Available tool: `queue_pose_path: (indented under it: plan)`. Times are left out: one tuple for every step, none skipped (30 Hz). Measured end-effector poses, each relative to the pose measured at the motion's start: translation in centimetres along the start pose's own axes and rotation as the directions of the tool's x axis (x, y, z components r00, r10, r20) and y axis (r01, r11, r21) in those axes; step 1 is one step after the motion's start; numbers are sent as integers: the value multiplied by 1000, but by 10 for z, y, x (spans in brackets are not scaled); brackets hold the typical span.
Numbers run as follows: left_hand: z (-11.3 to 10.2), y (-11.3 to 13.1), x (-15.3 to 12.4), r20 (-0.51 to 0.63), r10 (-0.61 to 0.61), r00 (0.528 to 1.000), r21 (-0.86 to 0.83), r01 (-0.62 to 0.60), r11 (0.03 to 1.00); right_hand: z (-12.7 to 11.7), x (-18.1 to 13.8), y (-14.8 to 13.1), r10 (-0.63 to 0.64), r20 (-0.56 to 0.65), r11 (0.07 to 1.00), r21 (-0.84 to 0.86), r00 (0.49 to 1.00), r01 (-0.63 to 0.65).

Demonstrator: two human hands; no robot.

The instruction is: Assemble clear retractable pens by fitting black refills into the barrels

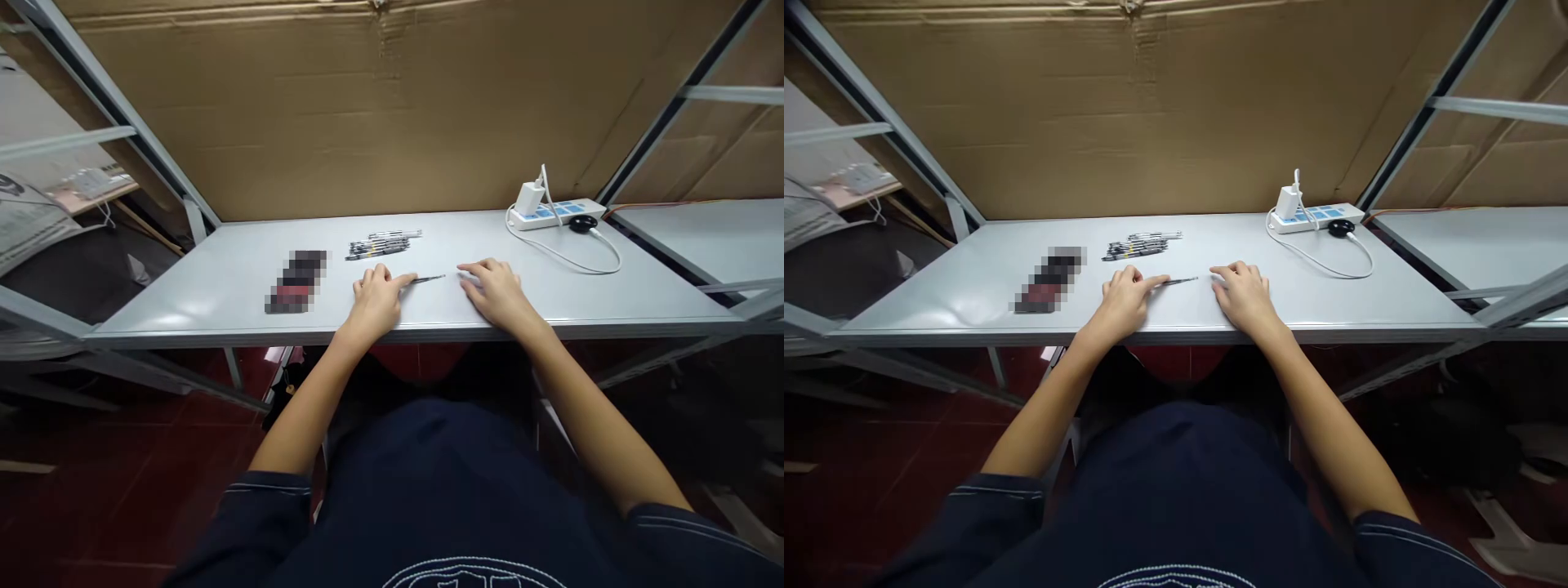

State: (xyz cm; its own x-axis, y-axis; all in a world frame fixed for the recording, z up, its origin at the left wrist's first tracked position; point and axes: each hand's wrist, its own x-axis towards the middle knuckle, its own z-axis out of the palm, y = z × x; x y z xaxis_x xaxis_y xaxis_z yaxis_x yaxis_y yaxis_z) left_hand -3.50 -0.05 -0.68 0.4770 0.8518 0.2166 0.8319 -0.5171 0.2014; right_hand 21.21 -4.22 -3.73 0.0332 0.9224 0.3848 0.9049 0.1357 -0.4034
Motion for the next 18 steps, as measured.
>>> queue_pose_path:
  plan:
    - [0,-2,1,0,3,1000,-7,-3,1000,1,0,-2,-7,1,1000,-13,1000,7]
    - [1,-3,2,1,8,1000,-15,-8,1000,1,-1,-4,-27,5,999,-22,1000,27]
    - [1,-5,2,1,18,1000,-23,-18,1000,1,-1,-6,-63,13,997,-31,998,64]
    - [0,-7,3,2,32,1000,-34,-31,999,2,0,-9,-117,27,992,-44,993,118]
    - [0,-9,4,4,50,999,-47,-49,998,2,0,-11,-181,47,981,-61,982,184]
    - [0,-11,4,6,70,998,-61,-70,996,1,0,-13,-249,72,964,-75,966,254]
    - [-1,-12,5,7,91,996,-75,-90,993,1,1,-14,-310,103,944,-81,945,319]
    - [-1,-13,5,7,108,994,-86,-107,990,1,1,-15,-357,137,927,-73,924,369]
    - [-1,-14,5,6,122,993,-96,-121,988,1,2,-16,-384,169,916,-52,908,397]
    - [-1,-14,5,6,132,991,-105,-130,986,1,2,-16,-398,195,912,-27,897,410]
    - [-1,-14,5,5,138,990,-111,-137,984,1,3,-16,-403,214,911,-2,890,413]
    - [0,-14,5,4,140,990,-116,-139,984,1,3,-16,-403,227,912,15,887,411]
    - [0,-14,5,1,140,990,-118,-139,983,0,3,-16,-400,233,914,22,887,406]
    - [1,-14,4,0,134,991,-117,-133,984,0,3,-16,-391,234,917,21,890,397]
    - [1,-13,4,-1,123,992,-114,-122,986,-1,3,-16,-377,235,923,15,896,384]
    - [1,-13,4,-2,106,994,-110,-106,988,-1,3,-17,-361,238,929,8,902,369]
    - [1,-14,3,-4,85,996,-105,-85,991,-2,2,-17,-343,242,935,-1,908,354]
    - [1,-15,3,-8,59,998,-98,-59,993,-2,2,-17,-324,245,941,-14,914,338]
